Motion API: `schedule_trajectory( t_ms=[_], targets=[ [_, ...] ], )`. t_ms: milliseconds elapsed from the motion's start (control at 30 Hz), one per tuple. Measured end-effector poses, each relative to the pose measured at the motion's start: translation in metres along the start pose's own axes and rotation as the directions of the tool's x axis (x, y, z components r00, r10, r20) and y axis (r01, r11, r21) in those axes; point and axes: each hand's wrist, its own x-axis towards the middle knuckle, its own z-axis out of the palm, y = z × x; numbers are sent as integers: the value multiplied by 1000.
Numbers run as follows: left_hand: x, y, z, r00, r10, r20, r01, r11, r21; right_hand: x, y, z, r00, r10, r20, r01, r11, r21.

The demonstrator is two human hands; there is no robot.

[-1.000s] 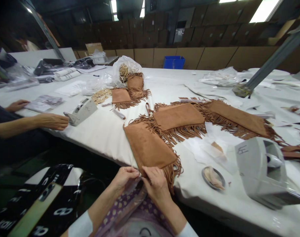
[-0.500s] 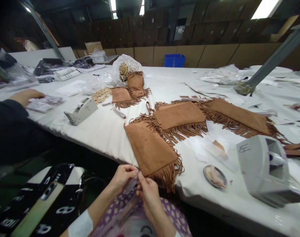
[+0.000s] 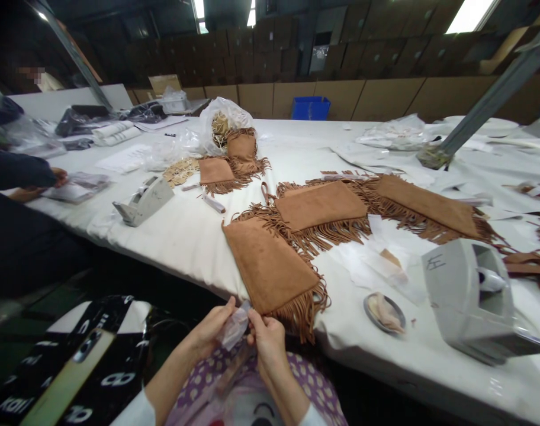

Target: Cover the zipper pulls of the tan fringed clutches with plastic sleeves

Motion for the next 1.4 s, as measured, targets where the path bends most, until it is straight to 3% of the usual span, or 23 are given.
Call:
schedule_trajectory(
  t_ms=[67, 133, 233, 333, 467, 533, 667, 767, 867, 967, 1100, 1200, 1300, 1400],
  targets=[
    [-5, -1, 4, 996, -32, 78, 34, 999, -18, -1, -1, -1, 1000, 8, 30, -8, 1000, -2],
    [-7, -3, 10, 998, -15, 69, 16, 1000, -18, -1, -1, -2, 998, 15, 64, -14, 1000, -13],
    [-7, -7, 17, 997, 21, -72, -21, 1000, -2, 0, 0, -4, 998, -8, 54, 11, 999, -49],
    [-6, -11, 24, 971, 76, -229, -81, 997, -13, 2, 1, -6, 999, -36, 29, 38, 997, -73],
    [-8, -16, 32, 872, 347, -345, -311, 937, 156, 2, -1, -7, 999, -47, 16, 49, 994, -96],
    [-11, -20, 33, 821, 474, -318, -369, 866, 338, 1, -3, -7, 999, -42, 18, 43, 994, -103],
    [-21, -31, 25, 791, 599, -120, -402, 658, 637, -3, -10, -7, 998, 40, 46, -37, 997, -61],
    [-27, -37, 15, 775, 631, 41, -483, 548, 683, -7, -18, -9, 988, 123, 97, -126, 992, 31],
    [-29, -36, 10, 764, 636, 105, -518, 509, 688, -10, -23, -11, 976, 143, 167, -162, 981, 105],
    [-30, -30, 15, 787, 610, 90, -486, 523, 700, -10, -23, -11, 983, 118, 144, -123, 992, 31],
    [-36, -32, 18, 822, 569, 17, -446, 626, 640, -9, -19, -10, 989, 20, 145, 7, 983, -186],
    [-49, -48, -1, 870, 491, -57, -365, 716, 595, -7, -20, -11, 992, -34, 121, 69, 953, -294],
    [-62, -59, -30, 932, 333, -144, -210, 819, 534, -4, -24, -13, 997, -70, 42, 80, 941, -328],
    [-63, -45, -42, 912, 216, -348, -102, 943, 316, -1, -27, -14, 995, -100, 8, 97, 941, -325]
  ],
)
